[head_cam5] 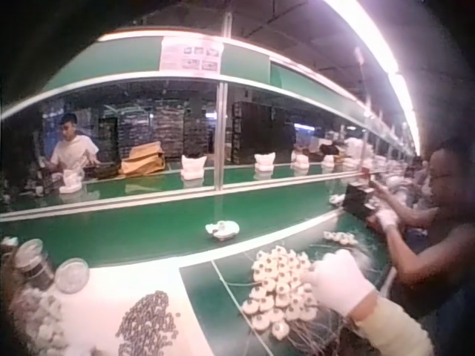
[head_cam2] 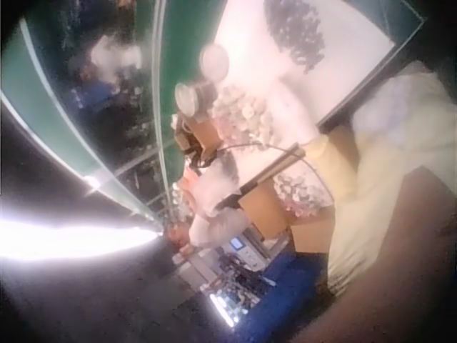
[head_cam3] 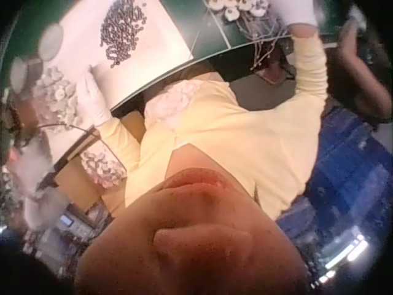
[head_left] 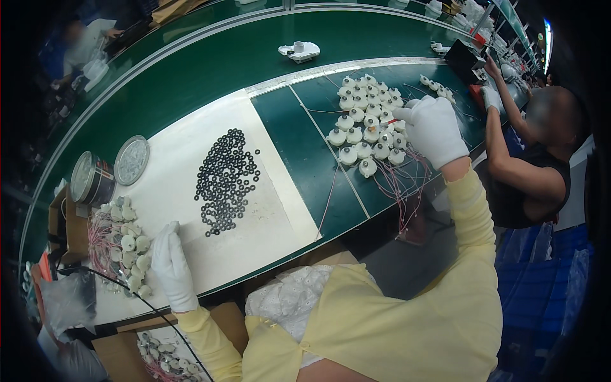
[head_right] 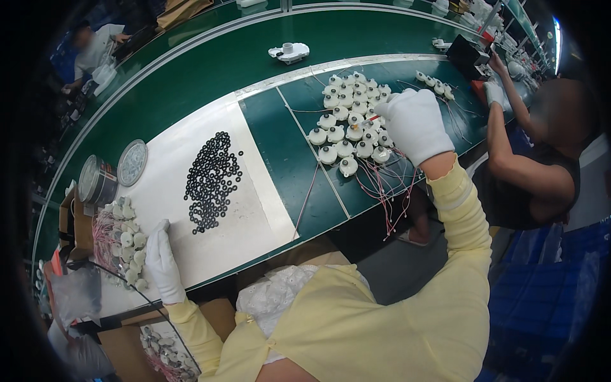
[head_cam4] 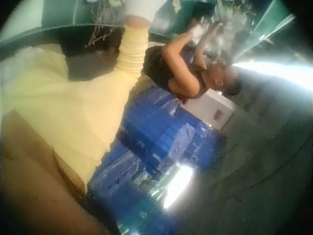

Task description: The person assembles small white electronic components on a green workbench. They pick up white plastic housings with attached wires and insert small black circular parts into them. The person then uses a red-handled tool to apply a substance to the components and places the finished units on the table.

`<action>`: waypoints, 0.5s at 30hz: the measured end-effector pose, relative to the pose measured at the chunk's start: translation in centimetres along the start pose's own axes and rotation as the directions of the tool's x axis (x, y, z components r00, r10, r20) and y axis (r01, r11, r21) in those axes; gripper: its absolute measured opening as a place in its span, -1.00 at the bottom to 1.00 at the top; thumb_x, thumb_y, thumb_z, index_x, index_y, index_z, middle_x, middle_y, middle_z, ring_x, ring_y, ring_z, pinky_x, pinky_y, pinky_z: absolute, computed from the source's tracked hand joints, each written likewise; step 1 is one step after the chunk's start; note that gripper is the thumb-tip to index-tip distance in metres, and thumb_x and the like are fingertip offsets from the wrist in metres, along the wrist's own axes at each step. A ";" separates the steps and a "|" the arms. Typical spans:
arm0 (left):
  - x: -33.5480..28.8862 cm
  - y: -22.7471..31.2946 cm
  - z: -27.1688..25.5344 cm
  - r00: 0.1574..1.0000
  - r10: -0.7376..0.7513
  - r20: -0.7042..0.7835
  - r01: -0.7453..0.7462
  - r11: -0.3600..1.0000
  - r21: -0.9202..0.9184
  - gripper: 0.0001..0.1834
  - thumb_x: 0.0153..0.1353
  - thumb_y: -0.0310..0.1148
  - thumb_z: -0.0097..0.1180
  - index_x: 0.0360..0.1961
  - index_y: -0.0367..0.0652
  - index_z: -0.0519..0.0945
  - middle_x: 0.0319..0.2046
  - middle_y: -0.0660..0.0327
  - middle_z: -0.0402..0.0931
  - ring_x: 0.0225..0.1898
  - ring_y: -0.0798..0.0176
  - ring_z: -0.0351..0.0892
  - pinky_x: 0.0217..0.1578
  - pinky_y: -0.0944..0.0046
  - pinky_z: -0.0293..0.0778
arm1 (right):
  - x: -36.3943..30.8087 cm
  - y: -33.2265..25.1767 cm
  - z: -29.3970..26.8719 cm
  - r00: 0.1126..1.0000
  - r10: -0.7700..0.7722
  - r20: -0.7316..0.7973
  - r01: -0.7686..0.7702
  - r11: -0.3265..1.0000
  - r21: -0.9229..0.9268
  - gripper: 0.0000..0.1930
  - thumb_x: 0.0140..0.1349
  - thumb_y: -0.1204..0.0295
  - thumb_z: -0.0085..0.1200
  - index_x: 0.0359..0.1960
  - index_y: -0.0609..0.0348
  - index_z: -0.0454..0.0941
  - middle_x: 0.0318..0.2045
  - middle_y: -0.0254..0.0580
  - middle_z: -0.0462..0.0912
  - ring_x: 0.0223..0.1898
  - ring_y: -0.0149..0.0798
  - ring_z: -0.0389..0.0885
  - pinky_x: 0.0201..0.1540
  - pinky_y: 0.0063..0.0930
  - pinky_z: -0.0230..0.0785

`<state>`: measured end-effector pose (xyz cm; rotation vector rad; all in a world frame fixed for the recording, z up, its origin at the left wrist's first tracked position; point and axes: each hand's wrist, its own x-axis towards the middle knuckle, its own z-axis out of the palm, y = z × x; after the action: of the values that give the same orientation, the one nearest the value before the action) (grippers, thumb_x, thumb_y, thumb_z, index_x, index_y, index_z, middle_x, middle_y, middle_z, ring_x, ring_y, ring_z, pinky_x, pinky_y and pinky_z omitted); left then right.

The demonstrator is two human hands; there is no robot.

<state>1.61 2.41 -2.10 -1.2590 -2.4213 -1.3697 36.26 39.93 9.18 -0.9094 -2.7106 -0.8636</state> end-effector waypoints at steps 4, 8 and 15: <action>0.0 0.1 -0.1 1.000 0.017 0.001 -0.017 1.000 0.018 -0.71 0.47 -0.46 -0.04 -0.02 -0.42 0.66 -0.03 -0.05 0.68 0.03 -0.04 0.63 0.13 0.07 0.48 | 0.0 0.3 0.3 0.991 -0.025 -0.131 0.026 1.000 0.004 -0.85 0.10 0.45 0.12 -0.38 -0.16 0.72 -0.50 -0.38 0.61 -0.36 -0.18 0.63 -0.33 -0.22 0.30; 0.1 0.2 -0.1 1.000 0.000 0.007 0.000 1.000 -0.004 -0.71 0.47 -0.46 -0.05 -0.02 -0.42 0.66 -0.03 -0.06 0.68 0.03 -0.04 0.63 0.13 0.06 0.48 | 0.2 -0.1 0.0 0.988 -0.005 -0.156 0.011 0.999 0.039 -0.77 0.09 0.47 0.15 -0.25 -0.14 0.78 -0.38 -0.38 0.71 -0.30 -0.16 0.63 -0.27 -0.22 0.36; 0.0 0.1 0.1 1.000 -0.003 0.005 0.003 1.000 -0.002 -0.71 0.47 -0.45 -0.05 -0.02 -0.42 0.66 -0.03 -0.06 0.68 0.03 -0.05 0.63 0.13 0.06 0.48 | -0.9 0.1 0.6 0.982 -0.003 -0.191 0.015 0.998 0.059 -0.83 0.07 0.47 0.13 -0.36 -0.15 0.72 -0.47 -0.39 0.64 -0.38 -0.18 0.62 -0.35 -0.22 0.33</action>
<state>1.64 2.49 -2.08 -1.2612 -2.4261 -1.3723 37.02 39.90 8.45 -0.7609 -2.5634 -0.8208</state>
